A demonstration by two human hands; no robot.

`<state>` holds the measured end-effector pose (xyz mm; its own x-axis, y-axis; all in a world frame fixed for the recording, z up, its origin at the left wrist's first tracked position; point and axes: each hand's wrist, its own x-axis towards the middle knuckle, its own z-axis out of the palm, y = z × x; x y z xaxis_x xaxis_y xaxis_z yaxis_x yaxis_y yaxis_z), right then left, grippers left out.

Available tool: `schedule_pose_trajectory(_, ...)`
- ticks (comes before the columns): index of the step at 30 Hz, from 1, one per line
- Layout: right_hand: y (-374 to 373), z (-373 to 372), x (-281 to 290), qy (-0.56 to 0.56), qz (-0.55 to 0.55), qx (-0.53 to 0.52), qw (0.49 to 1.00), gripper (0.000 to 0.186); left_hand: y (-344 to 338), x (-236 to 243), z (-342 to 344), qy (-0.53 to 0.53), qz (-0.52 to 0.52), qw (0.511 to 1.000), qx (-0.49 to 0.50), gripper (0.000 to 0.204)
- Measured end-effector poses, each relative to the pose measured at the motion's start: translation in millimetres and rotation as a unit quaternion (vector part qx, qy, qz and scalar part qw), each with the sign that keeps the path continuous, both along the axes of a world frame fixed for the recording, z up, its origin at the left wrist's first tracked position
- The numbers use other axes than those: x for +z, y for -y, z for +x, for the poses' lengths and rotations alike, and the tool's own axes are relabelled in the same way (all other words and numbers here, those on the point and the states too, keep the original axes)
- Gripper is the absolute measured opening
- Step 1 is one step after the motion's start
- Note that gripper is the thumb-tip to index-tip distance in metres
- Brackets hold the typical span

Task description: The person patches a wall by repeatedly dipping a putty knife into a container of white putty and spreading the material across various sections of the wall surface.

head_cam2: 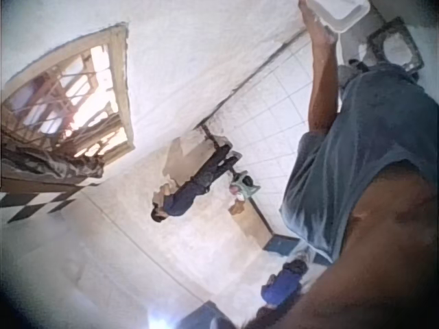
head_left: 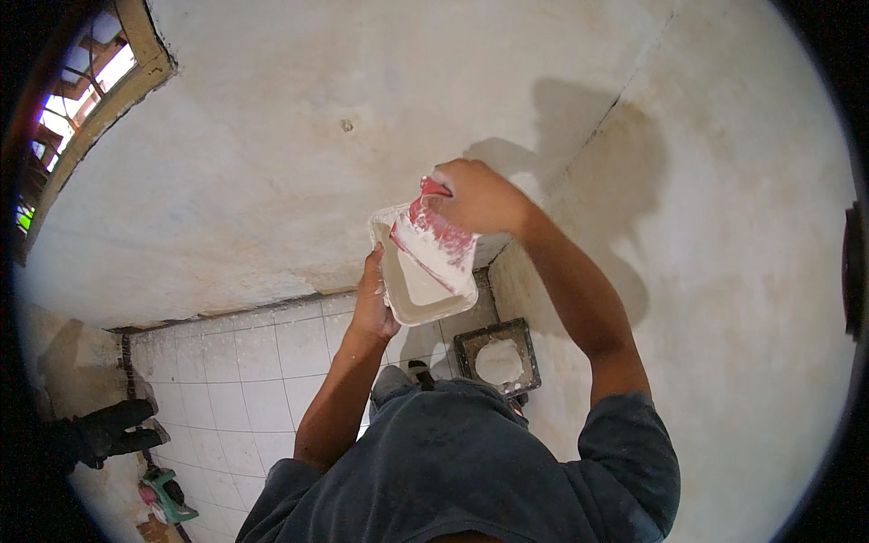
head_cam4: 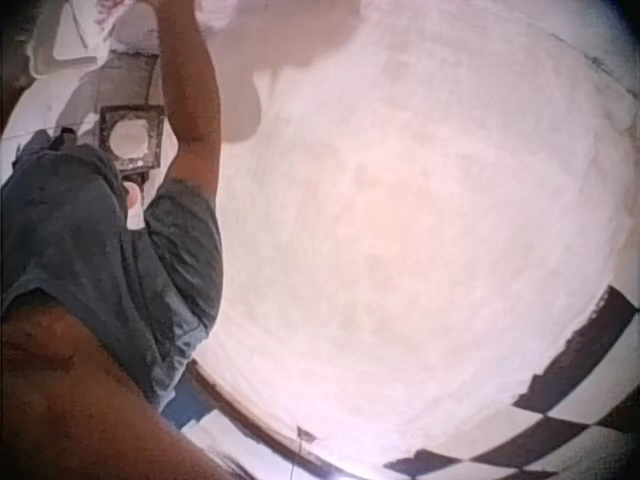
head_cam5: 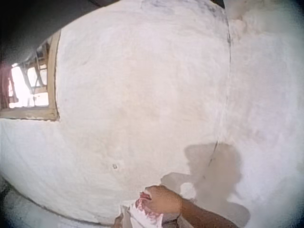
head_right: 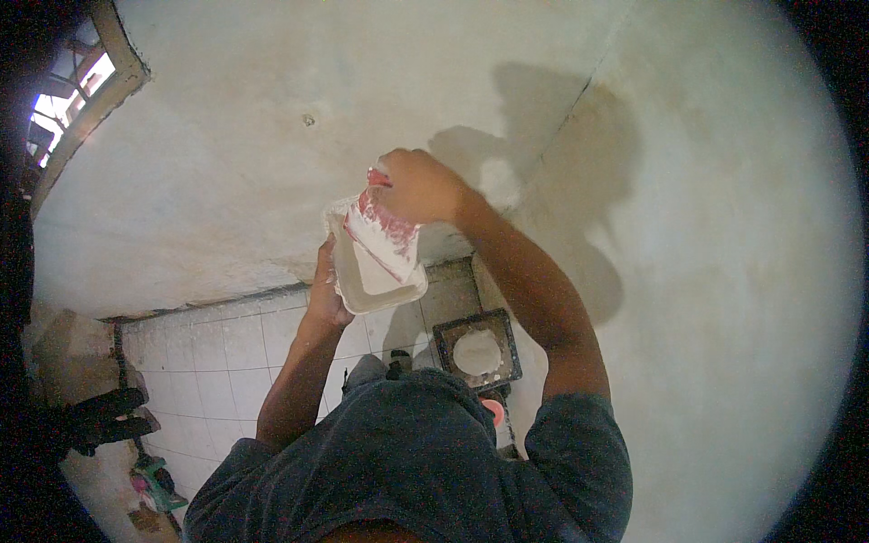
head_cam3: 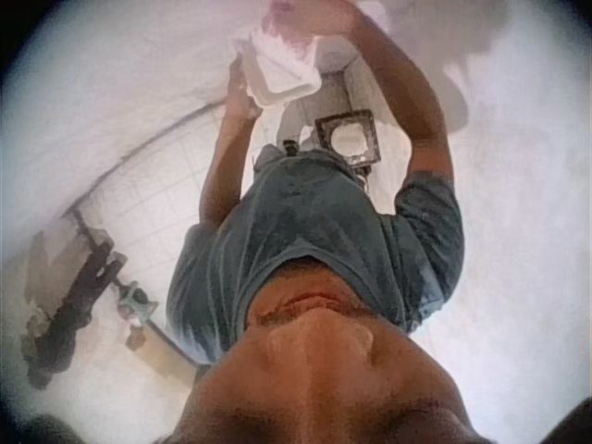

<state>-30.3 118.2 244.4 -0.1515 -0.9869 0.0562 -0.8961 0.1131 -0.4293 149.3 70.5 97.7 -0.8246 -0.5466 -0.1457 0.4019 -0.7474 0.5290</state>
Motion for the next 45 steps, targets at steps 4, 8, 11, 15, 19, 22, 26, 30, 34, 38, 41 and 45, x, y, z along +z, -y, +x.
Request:
schedule_pose_trajectory(4,-2,17,-21,-0.023,-0.048,-0.049,0.997,0.025,1,1,-1,-0.021,-0.011,1.000,0.003,0.059)
schedule_pose_trajectory(8,-9,29,-23,0.008,-0.055,-0.124,0.991,0.025,4,-3,3,-0.025,0.008,1.000,0.003,0.059)
schedule_pose_trajectory(11,-13,35,-31,0.016,-0.072,-0.137,0.988,0.026,2,-5,1,-0.022,-0.003,1.000,0.006,0.059)
schedule_pose_trajectory(15,-12,31,-35,0.018,-0.085,-0.139,0.986,0.025,3,-7,1,-0.024,0.013,1.000,0.009,0.057)
schedule_pose_trajectory(19,-12,35,-32,0.025,-0.091,-0.122,0.988,0.025,4,-7,1,-0.061,0.002,0.998,0.007,0.053)
schedule_pose_trajectory(22,-13,31,-34,-0.004,-0.103,-0.133,0.986,0.026,3,-5,-1,-0.056,-0.004,0.998,0.005,0.055)
schedule_pose_trajectory(26,-9,43,-36,0.019,-0.087,-0.092,0.992,0.027,2,-7,1,-0.073,0.008,0.997,0.026,0.054)
schedule_pose_trajectory(30,-12,23,-33,-0.017,-0.090,-0.127,0.988,0.027,2,-5,3,-0.072,0.008,0.997,0.013,0.054)
schedule_pose_trajectory(34,-15,15,-38,0.020,-0.099,-0.165,0.981,0.026,1,-1,5,-0.079,0.014,0.997,0.002,0.054)
schedule_pose_trajectory(38,-5,36,-43,0.012,-0.085,-0.141,0.986,0.027,-2,0,0,-0.088,-0.014,0.996,0.019,0.056)
schedule_pose_trajectory(41,-2,48,-35,0.036,-0.071,-0.151,0.985,0.027,-4,8,0,-0.082,-0.020,0.996,0.032,0.057)
schedule_pose_trajectory(45,-6,43,-34,0.009,-0.100,-0.140,0.985,0.027,1,-2,3,-0.085,-0.008,0.996,0.016,0.057)
